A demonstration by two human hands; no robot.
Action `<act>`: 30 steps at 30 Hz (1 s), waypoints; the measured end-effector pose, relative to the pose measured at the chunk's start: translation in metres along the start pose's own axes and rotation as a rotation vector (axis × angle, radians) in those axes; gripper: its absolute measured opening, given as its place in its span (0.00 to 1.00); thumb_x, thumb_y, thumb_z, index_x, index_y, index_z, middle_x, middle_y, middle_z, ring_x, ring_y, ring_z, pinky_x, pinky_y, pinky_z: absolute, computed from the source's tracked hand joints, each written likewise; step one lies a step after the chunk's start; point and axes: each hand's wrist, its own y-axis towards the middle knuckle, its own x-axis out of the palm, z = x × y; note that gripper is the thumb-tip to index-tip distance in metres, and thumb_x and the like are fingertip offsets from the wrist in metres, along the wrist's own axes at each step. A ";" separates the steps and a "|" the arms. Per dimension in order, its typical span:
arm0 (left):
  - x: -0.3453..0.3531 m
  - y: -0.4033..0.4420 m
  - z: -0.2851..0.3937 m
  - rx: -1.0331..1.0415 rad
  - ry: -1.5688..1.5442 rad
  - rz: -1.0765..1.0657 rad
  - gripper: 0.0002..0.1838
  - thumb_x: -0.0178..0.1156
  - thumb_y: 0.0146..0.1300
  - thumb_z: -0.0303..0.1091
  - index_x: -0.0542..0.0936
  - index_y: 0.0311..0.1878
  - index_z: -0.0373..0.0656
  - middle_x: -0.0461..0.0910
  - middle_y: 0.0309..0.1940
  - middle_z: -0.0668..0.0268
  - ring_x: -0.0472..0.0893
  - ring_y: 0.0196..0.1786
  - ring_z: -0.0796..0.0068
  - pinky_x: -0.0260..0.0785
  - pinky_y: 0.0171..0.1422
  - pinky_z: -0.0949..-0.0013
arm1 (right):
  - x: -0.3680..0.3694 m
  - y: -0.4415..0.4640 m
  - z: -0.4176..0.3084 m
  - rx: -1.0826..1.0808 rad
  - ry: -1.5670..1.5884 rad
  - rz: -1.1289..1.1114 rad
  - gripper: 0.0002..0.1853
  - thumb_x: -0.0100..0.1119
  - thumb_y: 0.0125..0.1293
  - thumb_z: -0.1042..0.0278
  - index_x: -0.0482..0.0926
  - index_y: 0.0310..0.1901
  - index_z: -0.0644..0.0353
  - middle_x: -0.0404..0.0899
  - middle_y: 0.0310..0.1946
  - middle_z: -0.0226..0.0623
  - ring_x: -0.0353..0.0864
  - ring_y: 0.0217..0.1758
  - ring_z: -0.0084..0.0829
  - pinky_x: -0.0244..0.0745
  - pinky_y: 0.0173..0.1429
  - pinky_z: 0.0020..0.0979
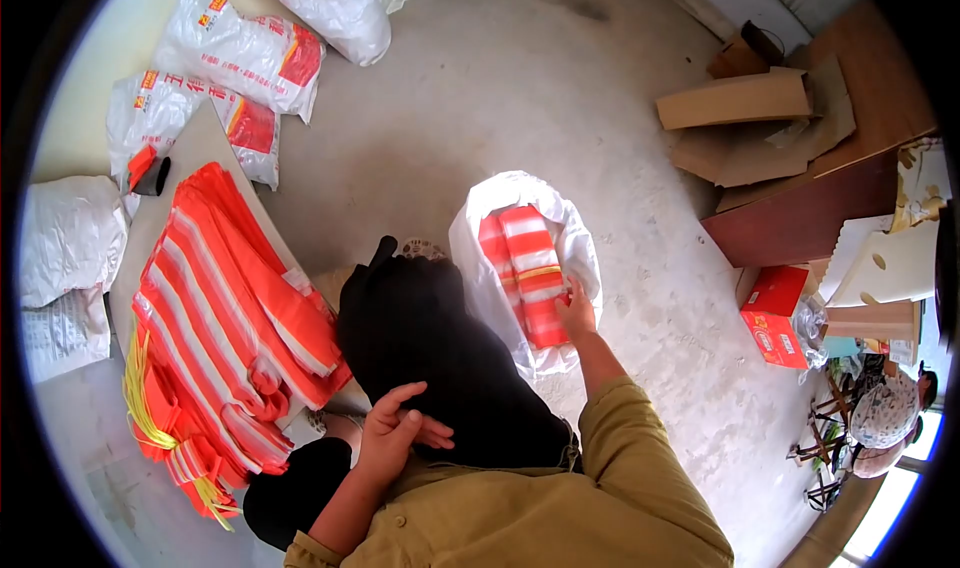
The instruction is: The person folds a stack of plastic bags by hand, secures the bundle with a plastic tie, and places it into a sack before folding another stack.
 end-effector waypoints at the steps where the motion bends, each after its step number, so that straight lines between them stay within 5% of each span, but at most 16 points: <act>1: 0.000 0.000 0.000 0.001 -0.003 0.000 0.23 0.50 0.83 0.32 0.65 0.77 0.44 0.89 0.43 0.48 0.91 0.42 0.55 0.85 0.47 0.62 | 0.012 -0.004 0.008 -0.102 -0.115 0.103 0.38 0.66 0.66 0.63 0.66 0.78 0.48 0.67 0.75 0.49 0.68 0.77 0.47 0.68 0.77 0.45; 2: 0.000 0.000 0.000 0.003 -0.006 0.001 0.22 0.50 0.83 0.32 0.66 0.76 0.43 0.89 0.43 0.48 0.91 0.42 0.55 0.85 0.47 0.62 | 0.022 -0.005 0.013 -0.205 -0.229 0.205 0.38 0.67 0.67 0.59 0.66 0.78 0.45 0.64 0.77 0.49 0.64 0.80 0.49 0.64 0.80 0.47; 6: 0.000 0.000 0.000 -0.013 -0.022 0.010 0.22 0.50 0.83 0.32 0.67 0.76 0.42 0.89 0.42 0.48 0.91 0.42 0.56 0.85 0.47 0.63 | 0.027 -0.019 -0.027 -0.435 -0.717 -0.001 0.39 0.63 0.69 0.47 0.63 0.80 0.38 0.48 0.85 0.44 0.41 0.89 0.52 0.39 0.87 0.60; 15: -0.005 -0.002 -0.003 -0.013 -0.019 0.006 0.22 0.50 0.83 0.31 0.66 0.76 0.43 0.89 0.41 0.46 0.91 0.40 0.54 0.85 0.46 0.60 | 0.050 0.001 -0.034 -0.411 -0.855 -0.078 0.46 0.65 0.68 0.42 0.56 0.84 0.39 0.39 0.88 0.36 0.31 0.91 0.47 0.32 0.88 0.60; 30: -0.006 0.001 0.001 -0.029 -0.036 -0.038 0.22 0.51 0.83 0.33 0.66 0.75 0.42 0.88 0.39 0.45 0.91 0.40 0.51 0.86 0.47 0.56 | 0.041 0.015 -0.042 -0.311 -0.906 -0.230 0.49 0.66 0.67 0.42 0.51 0.85 0.39 0.32 0.89 0.38 0.27 0.91 0.48 0.34 0.87 0.61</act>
